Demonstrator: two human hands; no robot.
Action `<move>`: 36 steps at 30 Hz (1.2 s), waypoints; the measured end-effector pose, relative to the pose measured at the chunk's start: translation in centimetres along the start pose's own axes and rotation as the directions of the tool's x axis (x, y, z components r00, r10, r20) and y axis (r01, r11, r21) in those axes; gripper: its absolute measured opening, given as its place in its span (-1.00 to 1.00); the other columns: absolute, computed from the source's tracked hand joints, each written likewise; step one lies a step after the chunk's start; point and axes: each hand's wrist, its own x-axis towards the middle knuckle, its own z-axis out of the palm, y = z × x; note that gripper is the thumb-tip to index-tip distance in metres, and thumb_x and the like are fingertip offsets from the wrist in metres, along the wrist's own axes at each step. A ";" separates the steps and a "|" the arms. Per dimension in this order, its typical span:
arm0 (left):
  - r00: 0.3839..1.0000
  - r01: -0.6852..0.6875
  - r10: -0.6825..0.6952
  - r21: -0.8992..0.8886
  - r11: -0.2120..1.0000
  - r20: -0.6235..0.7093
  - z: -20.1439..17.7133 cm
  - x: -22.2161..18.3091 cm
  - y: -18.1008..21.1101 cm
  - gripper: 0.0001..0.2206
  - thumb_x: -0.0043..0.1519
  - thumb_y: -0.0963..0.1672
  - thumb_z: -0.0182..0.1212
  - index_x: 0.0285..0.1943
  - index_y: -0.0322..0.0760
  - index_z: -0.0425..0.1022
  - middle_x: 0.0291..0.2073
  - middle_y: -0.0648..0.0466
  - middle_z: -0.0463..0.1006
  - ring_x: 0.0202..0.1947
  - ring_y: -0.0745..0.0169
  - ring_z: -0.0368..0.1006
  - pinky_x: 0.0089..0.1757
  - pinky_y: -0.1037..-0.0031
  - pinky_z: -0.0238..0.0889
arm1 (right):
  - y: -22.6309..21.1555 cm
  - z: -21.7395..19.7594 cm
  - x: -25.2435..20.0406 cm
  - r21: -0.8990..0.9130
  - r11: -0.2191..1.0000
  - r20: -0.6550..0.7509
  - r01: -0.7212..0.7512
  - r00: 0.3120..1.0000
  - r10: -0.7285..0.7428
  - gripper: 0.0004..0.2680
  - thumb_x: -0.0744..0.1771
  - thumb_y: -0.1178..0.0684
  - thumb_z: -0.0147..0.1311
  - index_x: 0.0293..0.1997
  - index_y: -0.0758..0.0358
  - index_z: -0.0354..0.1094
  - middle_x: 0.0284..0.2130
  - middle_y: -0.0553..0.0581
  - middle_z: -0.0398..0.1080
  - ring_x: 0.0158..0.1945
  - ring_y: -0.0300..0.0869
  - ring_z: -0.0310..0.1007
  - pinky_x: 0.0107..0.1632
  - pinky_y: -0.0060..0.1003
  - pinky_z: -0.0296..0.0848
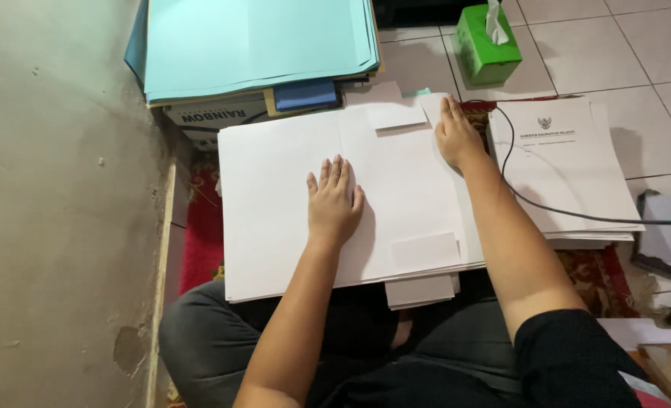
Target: Stacking and smoothing sheets of paper on the floor
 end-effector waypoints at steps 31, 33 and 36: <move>1.000 0.013 -0.013 0.032 0.999 -0.020 0.8 0.4 -0.3 -0.46 0.30 0.01 -0.01 0.48 -0.22 0.34 0.45 -0.06 0.30 0.49 -0.02 0.13 0.36 -0.09 -0.16 | -11.5 1.2 -21.2 -0.162 0.796 0.393 0.583 0.778 -0.490 0.14 -0.08 -0.18 0.63 0.61 0.09 -0.24 0.56 0.31 -0.29 0.57 0.23 -0.27 0.49 0.15 -0.18; 0.999 0.025 -0.025 0.017 1.000 0.027 0.4 0.3 -0.3 -0.45 0.32 0.00 -0.05 0.50 -0.22 0.30 0.47 -0.06 0.27 0.51 -0.02 0.09 0.38 -0.08 -0.21 | -11.8 1.0 -21.1 -0.094 0.790 0.408 0.606 0.747 -0.525 0.07 0.00 -0.31 0.52 0.60 0.08 -0.23 0.58 0.27 -0.32 0.59 0.18 -0.32 0.51 0.13 -0.21; 0.999 0.018 -0.019 0.009 1.000 0.033 0.3 0.1 -0.3 -0.44 0.32 0.00 -0.04 0.52 -0.24 0.27 0.49 -0.08 0.25 0.51 -0.04 0.09 0.38 -0.09 -0.22 | -10.7 -0.6 -19.1 0.292 0.792 0.298 0.536 0.736 -0.608 -0.21 0.23 -0.47 0.20 0.53 0.22 0.01 0.47 0.40 0.02 0.53 0.28 -0.10 0.46 0.25 -0.13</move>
